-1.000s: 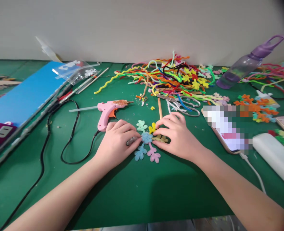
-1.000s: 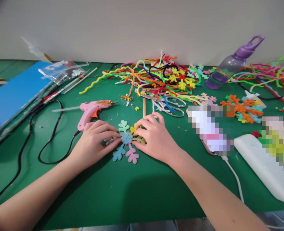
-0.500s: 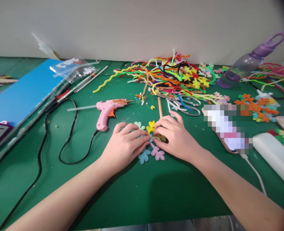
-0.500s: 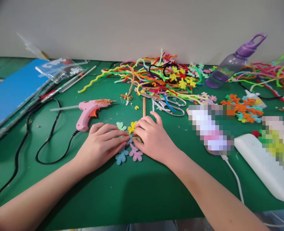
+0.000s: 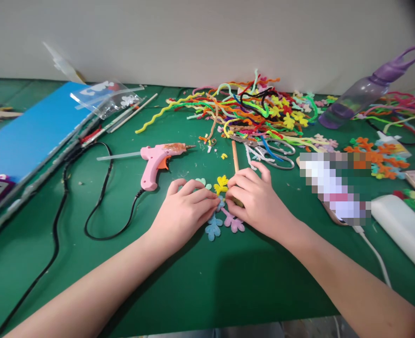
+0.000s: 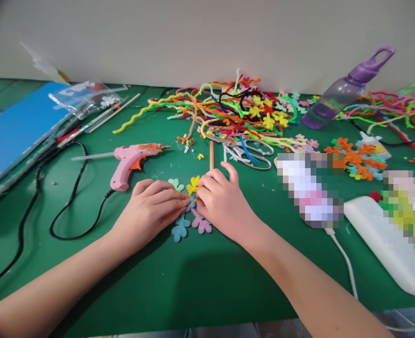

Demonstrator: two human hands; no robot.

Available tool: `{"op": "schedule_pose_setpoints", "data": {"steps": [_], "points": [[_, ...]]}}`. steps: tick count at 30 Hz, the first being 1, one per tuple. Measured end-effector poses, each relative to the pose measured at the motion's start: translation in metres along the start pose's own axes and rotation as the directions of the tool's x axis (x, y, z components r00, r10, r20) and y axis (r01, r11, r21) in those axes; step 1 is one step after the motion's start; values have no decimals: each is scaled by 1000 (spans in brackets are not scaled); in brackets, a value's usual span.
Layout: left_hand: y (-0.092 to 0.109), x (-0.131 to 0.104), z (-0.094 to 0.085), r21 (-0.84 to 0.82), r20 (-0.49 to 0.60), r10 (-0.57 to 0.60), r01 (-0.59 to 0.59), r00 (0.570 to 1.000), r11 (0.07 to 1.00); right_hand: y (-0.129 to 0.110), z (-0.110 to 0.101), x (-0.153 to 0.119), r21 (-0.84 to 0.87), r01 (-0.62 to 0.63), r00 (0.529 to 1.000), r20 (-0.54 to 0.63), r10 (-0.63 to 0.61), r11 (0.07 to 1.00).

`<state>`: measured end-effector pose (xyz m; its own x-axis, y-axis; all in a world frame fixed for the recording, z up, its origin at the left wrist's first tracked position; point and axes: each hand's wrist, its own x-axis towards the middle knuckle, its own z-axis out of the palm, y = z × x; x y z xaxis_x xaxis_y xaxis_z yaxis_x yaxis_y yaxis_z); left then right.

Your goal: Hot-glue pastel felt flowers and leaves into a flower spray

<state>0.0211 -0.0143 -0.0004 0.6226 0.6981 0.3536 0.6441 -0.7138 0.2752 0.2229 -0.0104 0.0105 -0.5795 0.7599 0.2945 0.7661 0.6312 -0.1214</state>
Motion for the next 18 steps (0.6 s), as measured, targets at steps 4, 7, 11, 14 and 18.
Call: {"op": "schedule_pose_setpoints", "data": {"steps": [4,7,11,14,18], "points": [[-2,-1,1,5,-7,12,-12,1000,1000,4,-1,0,24,17,999,38,-18,1000],[-2,-3,1,-5,-6,5,-5,1000,1000,5,-3,1,34,22,998,56,-24,999],[0,-5,-3,-45,-15,-13,12,1000,999,6,-15,3,154,-64,998,-5,65,986],[-3,-6,-9,-72,-65,-79,74,995,995,4,-28,3,234,-143,987,-41,157,962],[-10,-6,-11,-47,-85,-121,118,989,992,-8,-28,-1,287,-218,974,126,189,933]]}}
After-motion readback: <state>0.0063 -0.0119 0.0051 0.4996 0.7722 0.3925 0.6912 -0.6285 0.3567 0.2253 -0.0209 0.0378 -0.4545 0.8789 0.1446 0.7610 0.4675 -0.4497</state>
